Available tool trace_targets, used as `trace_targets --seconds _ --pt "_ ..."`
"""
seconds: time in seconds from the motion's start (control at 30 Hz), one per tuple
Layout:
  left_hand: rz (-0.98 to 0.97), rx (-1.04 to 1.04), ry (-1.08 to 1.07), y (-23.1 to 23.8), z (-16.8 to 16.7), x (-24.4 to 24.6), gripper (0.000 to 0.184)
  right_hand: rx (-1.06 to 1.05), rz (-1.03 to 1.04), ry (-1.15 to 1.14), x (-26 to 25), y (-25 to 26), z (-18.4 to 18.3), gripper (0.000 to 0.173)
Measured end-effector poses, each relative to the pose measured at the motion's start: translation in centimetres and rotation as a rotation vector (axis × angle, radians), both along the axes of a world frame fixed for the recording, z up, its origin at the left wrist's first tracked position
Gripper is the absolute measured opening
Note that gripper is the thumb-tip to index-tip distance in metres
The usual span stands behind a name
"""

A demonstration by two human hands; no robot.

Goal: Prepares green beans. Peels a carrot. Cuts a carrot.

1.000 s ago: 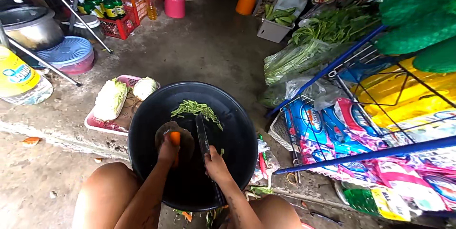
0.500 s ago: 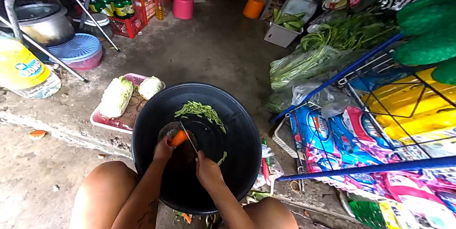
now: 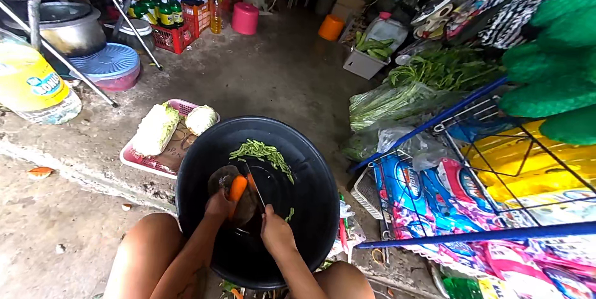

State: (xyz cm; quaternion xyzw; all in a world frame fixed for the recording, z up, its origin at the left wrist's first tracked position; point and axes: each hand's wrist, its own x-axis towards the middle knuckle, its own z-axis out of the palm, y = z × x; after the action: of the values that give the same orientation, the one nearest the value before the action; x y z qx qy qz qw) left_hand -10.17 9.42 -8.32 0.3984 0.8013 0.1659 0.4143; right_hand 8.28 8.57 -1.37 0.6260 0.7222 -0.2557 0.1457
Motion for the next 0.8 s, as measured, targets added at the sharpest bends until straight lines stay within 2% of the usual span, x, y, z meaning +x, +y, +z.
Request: trace_targets --seconds 0.13,0.27,0.47,0.63,0.8 --pt "0.031 0.042 0.027 -0.1 -0.1 1.5 0.067 -0.067 -0.046 -0.060 0.7 1.0 -0.8 0.043" --pt "0.063 0.171 -0.013 1.7 0.1 1.8 0.069 -0.122 -0.007 -0.043 0.1 0.6 -1.5 0.043" --pt "0.155 0.150 -0.032 1.6 -1.0 1.1 0.069 -0.180 0.054 0.004 -0.5 0.8 -2.4 0.044" --pt "0.086 0.086 0.069 2.4 -0.9 1.0 0.091 -0.173 0.034 0.022 -0.8 1.3 -2.6 0.043" --pt "0.134 -0.027 0.034 1.1 -0.5 1.2 0.090 -0.130 0.025 -0.039 -0.4 0.7 -1.4 0.043"
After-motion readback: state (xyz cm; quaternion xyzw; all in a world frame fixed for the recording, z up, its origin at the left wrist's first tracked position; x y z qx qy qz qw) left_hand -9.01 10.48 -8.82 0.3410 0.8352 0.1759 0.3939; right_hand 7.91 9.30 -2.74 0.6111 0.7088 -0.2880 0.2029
